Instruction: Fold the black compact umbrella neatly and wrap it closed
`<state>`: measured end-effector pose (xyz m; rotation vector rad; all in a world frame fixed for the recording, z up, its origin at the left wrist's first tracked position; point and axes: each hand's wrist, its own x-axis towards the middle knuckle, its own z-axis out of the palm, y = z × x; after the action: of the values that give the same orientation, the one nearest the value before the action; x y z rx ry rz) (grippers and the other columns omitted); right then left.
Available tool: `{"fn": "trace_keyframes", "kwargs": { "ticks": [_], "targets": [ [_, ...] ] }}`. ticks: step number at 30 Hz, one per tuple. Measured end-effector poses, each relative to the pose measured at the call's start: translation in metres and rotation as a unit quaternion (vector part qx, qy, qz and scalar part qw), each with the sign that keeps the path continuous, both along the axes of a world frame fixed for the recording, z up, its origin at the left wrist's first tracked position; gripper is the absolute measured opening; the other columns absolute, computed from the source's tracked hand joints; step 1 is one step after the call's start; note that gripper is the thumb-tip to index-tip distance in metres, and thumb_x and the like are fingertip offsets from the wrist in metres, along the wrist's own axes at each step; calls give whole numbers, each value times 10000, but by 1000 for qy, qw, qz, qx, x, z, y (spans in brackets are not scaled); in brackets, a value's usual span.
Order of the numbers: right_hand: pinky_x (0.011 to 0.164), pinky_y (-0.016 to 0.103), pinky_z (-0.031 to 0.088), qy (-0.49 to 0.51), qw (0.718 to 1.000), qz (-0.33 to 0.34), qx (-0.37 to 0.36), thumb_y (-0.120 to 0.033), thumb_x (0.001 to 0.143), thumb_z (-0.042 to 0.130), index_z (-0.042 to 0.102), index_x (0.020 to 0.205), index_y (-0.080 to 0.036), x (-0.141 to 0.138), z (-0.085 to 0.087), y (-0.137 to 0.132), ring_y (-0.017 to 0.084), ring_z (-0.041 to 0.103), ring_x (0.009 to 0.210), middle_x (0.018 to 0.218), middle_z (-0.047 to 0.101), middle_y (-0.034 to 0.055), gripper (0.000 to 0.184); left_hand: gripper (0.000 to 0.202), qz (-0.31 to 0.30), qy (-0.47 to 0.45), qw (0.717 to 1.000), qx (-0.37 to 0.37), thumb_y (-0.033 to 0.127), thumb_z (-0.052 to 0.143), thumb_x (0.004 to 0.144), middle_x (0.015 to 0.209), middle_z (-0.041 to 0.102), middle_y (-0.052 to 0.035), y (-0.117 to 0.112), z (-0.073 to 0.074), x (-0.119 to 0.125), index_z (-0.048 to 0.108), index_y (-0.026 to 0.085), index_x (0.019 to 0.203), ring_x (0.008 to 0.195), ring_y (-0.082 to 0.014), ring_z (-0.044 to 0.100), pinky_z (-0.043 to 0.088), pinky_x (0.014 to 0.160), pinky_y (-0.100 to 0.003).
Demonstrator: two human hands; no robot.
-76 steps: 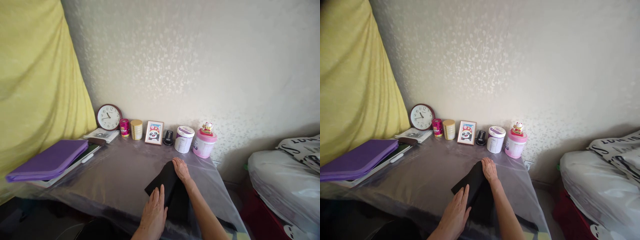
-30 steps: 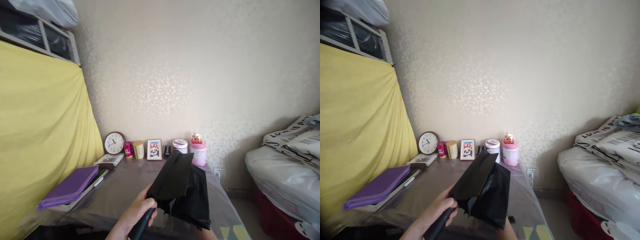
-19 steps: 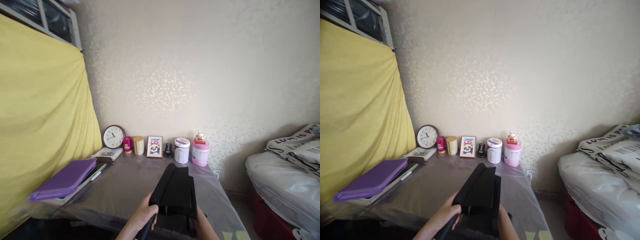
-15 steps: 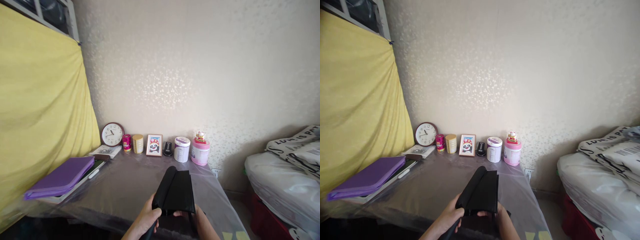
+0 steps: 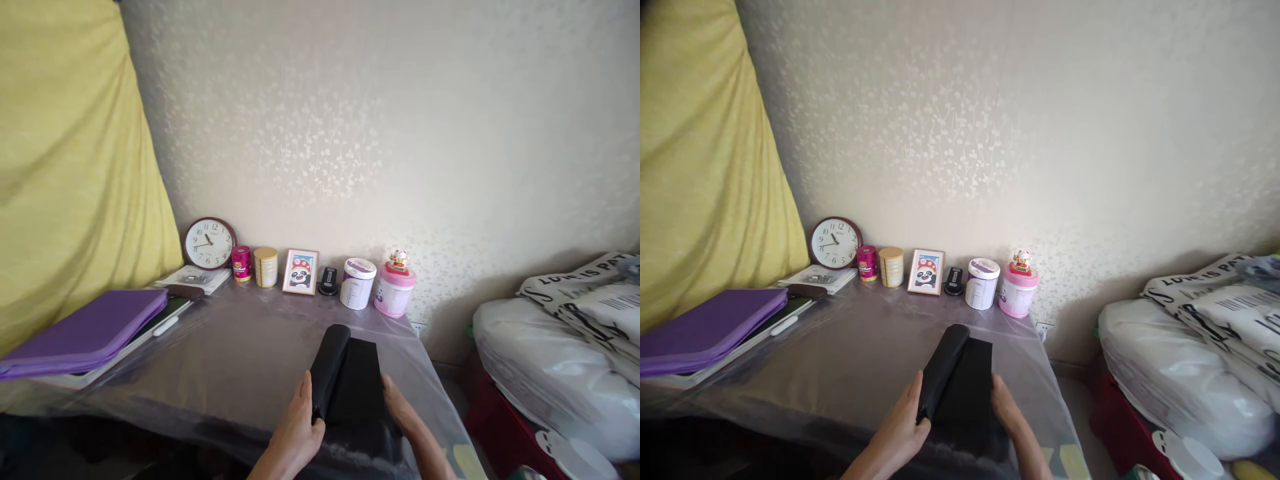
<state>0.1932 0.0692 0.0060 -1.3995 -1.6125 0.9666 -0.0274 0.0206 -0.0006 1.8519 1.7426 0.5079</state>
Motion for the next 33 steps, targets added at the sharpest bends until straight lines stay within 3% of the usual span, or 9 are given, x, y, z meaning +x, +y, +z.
{"fn": "trace_keyframes", "kwargs": {
  "ticks": [2, 6, 11, 16, 20, 25, 28, 33],
  "targets": [
    [782, 350, 458, -32, 998, -42, 25, -368, 713, 455, 669, 874, -181, 4, 4, 4, 262, 603, 879, 905, 682, 78, 327, 812, -5, 20, 1000, -2, 155, 429, 691, 1426, 199, -150, -3, 5, 2, 19, 63, 1386, 1141, -207, 454, 363, 925, -258],
    [747, 314, 444, -101, 983, -135, 70, -432, 760, 396, 645, 841, -194, 6, 10, 5, 248, 607, 832, 877, 675, 90, 353, 803, -4, 75, 997, -5, 152, 402, 694, 1421, 204, -164, -7, 10, 5, 6, 75, 1388, 1016, -230, 536, 411, 829, -297],
    [618, 287, 432, -125, 984, -125, 24, -513, 796, 349, 616, 819, -213, -2, 17, 1, 214, 593, 667, 693, 645, 54, 401, 821, -12, 103, 995, -4, 144, 401, 679, 1406, 227, -185, -8, 11, 5, -7, 91, 1389, 928, -226, 570, 426, 746, -300],
    [543, 271, 389, -150, 980, -129, 33, -502, 689, 509, 543, 601, -201, -6, 13, 7, 172, 513, 550, 535, 533, 8, 316, 818, -10, 109, 994, -9, 147, 407, 677, 1345, 333, -185, -7, 17, 5, 11, 111, 1392, 882, -216, 574, 425, 728, -292],
    [427, 219, 317, -22, 998, -59, -18, -492, 707, 493, 478, 607, -186, -18, 26, 11, 106, 416, 473, 512, 431, -35, 322, 807, -18, 121, 992, -10, 145, 408, 678, 1238, 443, -170, -5, 20, 3, 33, 104, 1391, 873, -220, 570, 427, 727, -297],
    [387, 171, 304, 107, 992, -25, -62, -468, 707, 534, 482, 700, -176, -57, 52, 20, 69, 396, 447, 524, 403, -67, 297, 800, -24, 133, 991, -5, 135, 417, 674, 1191, 473, -171, -4, 23, 0, 62, 99, 1390, 894, -235, 569, 427, 743, -309],
    [413, 180, 359, 145, 987, -21, -71, -456, 713, 530, 533, 860, -165, -77, 46, 34, 89, 476, 488, 578, 502, -48, 326, 810, -29, 134, 990, -5, 108, 425, 657, 1209, 463, -171, -4, 24, 0, 81, 107, 1389, 909, -233, 571, 427, 766, -304],
    [442, 214, 446, 122, 989, -44, -74, -429, 715, 540, 480, 1086, -132, -95, 13, 57, 145, 580, 599, 703, 608, 14, 479, 801, -32, 141, 989, -9, 95, 435, 645, 1321, 362, -176, -3, 22, 2, 130, 115, 1386, 949, -239, 567, 428, 821, -311]
  ]
}}
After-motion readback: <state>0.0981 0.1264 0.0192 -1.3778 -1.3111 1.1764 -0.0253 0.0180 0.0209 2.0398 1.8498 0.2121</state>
